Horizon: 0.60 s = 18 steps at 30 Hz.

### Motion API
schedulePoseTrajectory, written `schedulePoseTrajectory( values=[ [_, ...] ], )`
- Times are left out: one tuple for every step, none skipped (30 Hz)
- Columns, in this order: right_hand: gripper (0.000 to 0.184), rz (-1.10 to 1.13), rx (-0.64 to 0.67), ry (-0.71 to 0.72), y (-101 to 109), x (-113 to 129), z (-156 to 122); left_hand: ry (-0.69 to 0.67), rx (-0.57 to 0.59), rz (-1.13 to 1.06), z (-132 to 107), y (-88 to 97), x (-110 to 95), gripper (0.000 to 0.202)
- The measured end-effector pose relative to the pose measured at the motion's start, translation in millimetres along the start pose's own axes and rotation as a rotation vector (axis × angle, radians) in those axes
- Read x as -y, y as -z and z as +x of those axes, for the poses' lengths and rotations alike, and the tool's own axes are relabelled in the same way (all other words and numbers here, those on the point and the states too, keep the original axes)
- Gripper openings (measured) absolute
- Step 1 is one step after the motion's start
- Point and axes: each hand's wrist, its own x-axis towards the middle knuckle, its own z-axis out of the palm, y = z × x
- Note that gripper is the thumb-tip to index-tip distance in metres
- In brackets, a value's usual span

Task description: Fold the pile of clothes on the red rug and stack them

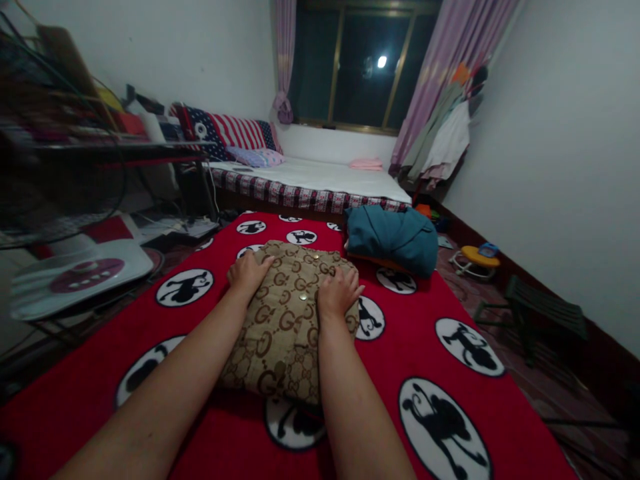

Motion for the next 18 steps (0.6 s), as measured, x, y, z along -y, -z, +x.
schedulePoseTrajectory(
  values=[
    [0.04, 0.001, -0.001, 0.0, -0.3, -0.1, 0.1, 0.007, 0.007, -0.021, -0.5, 1.5, -0.1, 0.057],
    [0.04, 0.002, -0.002, 0.001, -0.7, -0.3, 0.2, 0.015, 0.014, -0.036, -0.7, 3.1, 0.1, 0.058],
    [0.04, 0.004, -0.004, 0.001, -1.3, -0.6, 0.3, 0.023, 0.021, -0.045, -0.7, 4.8, 0.7, 0.059],
    [0.04, 0.007, -0.005, 0.004, -1.9, -1.1, 0.3, 0.029, 0.031, -0.047, -0.3, 6.5, 1.9, 0.06],
    [0.04, 0.011, -0.008, 0.005, -2.6, -1.6, 0.3, 0.033, 0.044, -0.041, 0.3, 8.5, 3.4, 0.061],
    [0.04, 0.018, -0.012, 0.008, -3.2, -2.2, 0.4, 0.036, 0.062, -0.027, 1.0, 10.8, 5.1, 0.062],
    [0.039, 0.029, -0.019, 0.012, -3.7, -2.7, 0.5, 0.036, 0.085, -0.007, 1.3, 13.4, 6.6, 0.062],
    [0.037, 0.044, -0.032, 0.019, -4.1, -3.2, 0.7, 0.034, 0.109, 0.017, 0.8, 16.3, 7.4, 0.061],
    [0.035, 0.067, -0.053, 0.031, -4.3, -3.5, 1.0, 0.025, 0.124, 0.044, -0.7, 19.2, 7.3, 0.058],
    [0.033, 0.097, -0.085, 0.051, -4.3, -3.6, 1.4, 0.002, 0.125, 0.077, -3.7, 22.0, 5.8, 0.054],
    [0.03, 0.138, -0.126, 0.083, -4.1, -3.3, 1.9, -0.037, 0.109, 0.112, -8.4, 24.3, 2.9, 0.05],
    [0.029, 0.192, -0.166, 0.131, -3.8, -2.6, 2.4, -0.088, 0.079, 0.145, -14.8, 25.8, -1.3, 0.044],
    [0.029, 0.258, -0.192, 0.197, -3.5, -1.4, 2.8, -0.144, 0.04, 0.173, -22.6, 26.3, -6.7, 0.038],
    [0.031, 0.332, -0.183, 0.28, -3.1, 0.0, 3.0, -0.2, 0.003, 0.193, -31.3, 25.6, -12.7, 0.033],
    [0.034, 0.401, -0.137, 0.368, -2.8, 1.7, 2.9, -0.246, -0.018, 0.204, -40.2, 23.8, -18.8, 0.03],
    [0.037, 0.457, -0.064, 0.447, -2.5, 3.3, 2.7, -0.281, -0.025, 0.208, -48.8, 21.2, -24.6, 0.03],
    [0.04, 0.498, 0.019, 0.503, -2.4, 4.8, 2.3, -0.315, -0.018, 0.211, -56.5, 18.0, -29.4, 0.03],
    [0.043, 0.522, 0.092, 0.532, -2.4, 5.9, 1.9, -0.347, -0.004, 0.216, -62.8, 14.7, -33.0, 0.03]
  ],
)
